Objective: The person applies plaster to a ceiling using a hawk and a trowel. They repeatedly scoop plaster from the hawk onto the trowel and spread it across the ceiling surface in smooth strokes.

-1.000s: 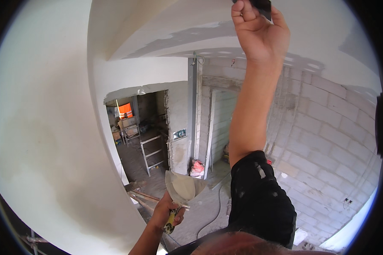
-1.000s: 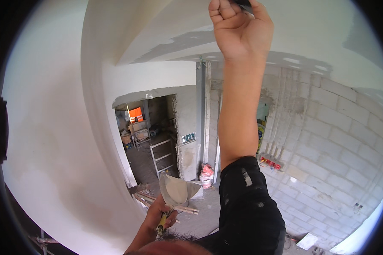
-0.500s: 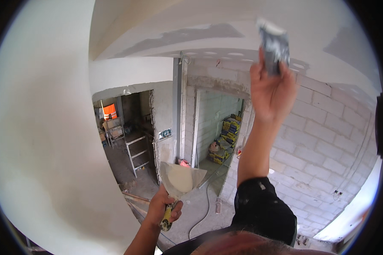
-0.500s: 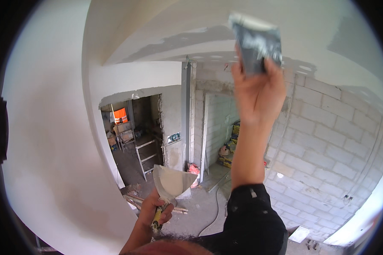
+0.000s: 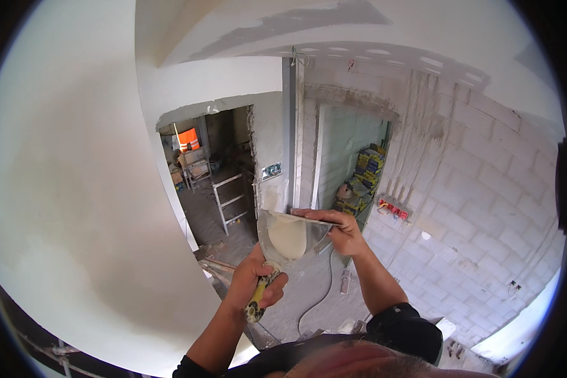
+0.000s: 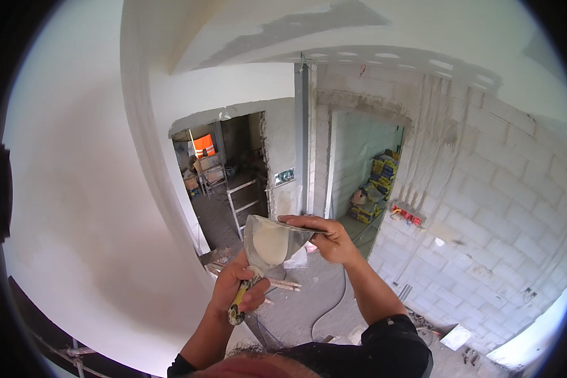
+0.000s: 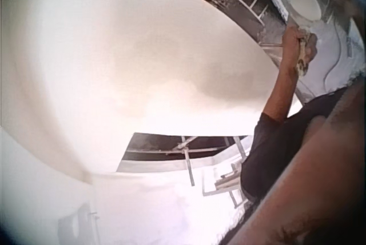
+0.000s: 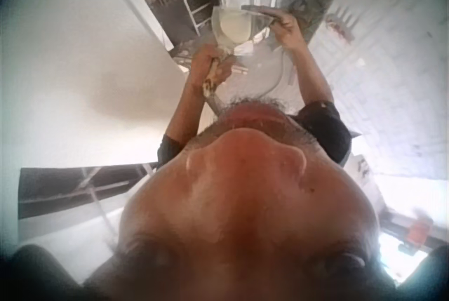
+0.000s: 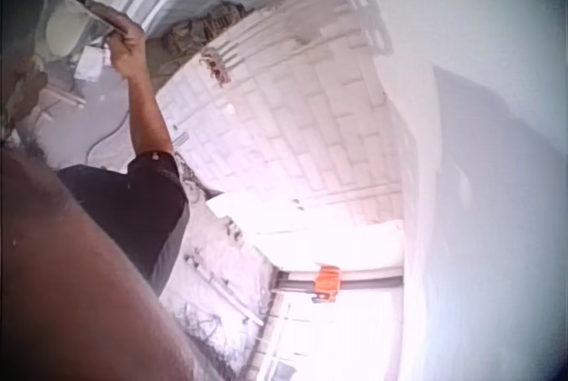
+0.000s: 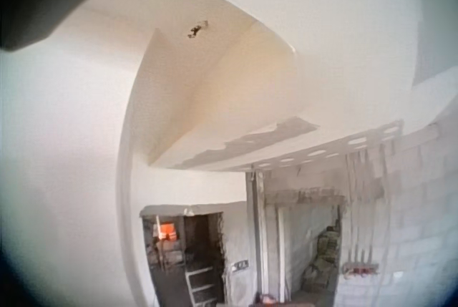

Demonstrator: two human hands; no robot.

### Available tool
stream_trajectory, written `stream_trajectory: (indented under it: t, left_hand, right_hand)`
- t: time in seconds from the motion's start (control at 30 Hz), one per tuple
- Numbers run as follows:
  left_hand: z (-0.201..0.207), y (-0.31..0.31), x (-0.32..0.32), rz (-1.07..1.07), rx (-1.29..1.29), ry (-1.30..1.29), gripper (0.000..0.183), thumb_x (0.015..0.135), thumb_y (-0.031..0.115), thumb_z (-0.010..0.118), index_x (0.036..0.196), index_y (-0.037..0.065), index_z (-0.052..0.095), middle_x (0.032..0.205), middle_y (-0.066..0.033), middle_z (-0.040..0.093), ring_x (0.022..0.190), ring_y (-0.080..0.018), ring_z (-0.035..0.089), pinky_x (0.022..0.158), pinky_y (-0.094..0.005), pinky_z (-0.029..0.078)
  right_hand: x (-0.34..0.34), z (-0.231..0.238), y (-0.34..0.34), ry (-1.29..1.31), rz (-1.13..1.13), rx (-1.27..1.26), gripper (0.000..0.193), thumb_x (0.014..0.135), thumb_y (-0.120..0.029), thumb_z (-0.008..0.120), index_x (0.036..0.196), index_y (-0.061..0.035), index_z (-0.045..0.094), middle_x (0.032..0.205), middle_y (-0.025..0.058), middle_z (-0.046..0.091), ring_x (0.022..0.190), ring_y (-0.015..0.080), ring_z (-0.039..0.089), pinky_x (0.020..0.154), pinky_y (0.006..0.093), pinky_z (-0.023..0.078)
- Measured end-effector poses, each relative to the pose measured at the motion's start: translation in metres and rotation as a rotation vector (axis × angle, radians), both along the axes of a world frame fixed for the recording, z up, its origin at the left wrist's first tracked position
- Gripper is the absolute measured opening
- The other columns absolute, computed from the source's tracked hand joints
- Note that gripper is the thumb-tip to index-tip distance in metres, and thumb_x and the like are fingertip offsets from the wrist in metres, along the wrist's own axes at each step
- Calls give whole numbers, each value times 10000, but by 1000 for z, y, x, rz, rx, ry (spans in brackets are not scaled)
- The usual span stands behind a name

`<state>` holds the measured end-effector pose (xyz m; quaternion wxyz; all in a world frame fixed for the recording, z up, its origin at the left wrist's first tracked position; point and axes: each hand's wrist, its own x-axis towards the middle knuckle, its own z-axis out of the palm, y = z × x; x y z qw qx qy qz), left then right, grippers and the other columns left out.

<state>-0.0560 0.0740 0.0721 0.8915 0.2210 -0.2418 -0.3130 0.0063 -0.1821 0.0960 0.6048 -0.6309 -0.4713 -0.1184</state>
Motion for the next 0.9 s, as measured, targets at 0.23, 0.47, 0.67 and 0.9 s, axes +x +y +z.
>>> stream_trajectory:
  t: [0.23, 0.47, 0.67, 0.9]
  left_hand:
    - [15, -23, 0, 282, 128, -177, 602, 874, 152, 533, 1447, 84, 364, 762, -136, 601, 409, -149, 469, 300, -259, 358]
    - [-11, -44, 53, 788, 221, -71, 500, 911, 15, 537, 1394, 99, 439, 1169, -75, 556, 975, -161, 546, 722, -356, 504]
    - [-33, -57, 86, 941, 262, -283, 561, 877, -20, 647, 1389, 65, 433, 1224, -87, 553, 1021, -161, 556, 813, -359, 516]
    - [-58, -48, 97, 1306, 791, -942, 427, 907, 44, 674, 1306, 7, 529, 1198, -134, 618, 1034, -203, 611, 928, -311, 469]
  right_hand:
    - [80, -68, -50, -93, -678, -475, 453, 812, 52, 620, 1244, -72, 671, 1113, 164, 702, 1036, 326, 671, 911, 400, 519]
    - [20, -73, -57, 726, -204, 846, 246, 970, -134, 526, 1181, -32, 600, 1034, 107, 700, 906, 216, 706, 722, 367, 582]
    - [-13, -62, -14, 1078, 224, 853, 335, 951, -169, 525, 1221, 28, 552, 1090, 151, 705, 863, 252, 736, 660, 360, 611]
    - [0, -48, 16, 1197, 269, 761, 320, 924, -191, 520, 1173, 3, 574, 984, 133, 710, 775, 248, 719, 632, 392, 579]
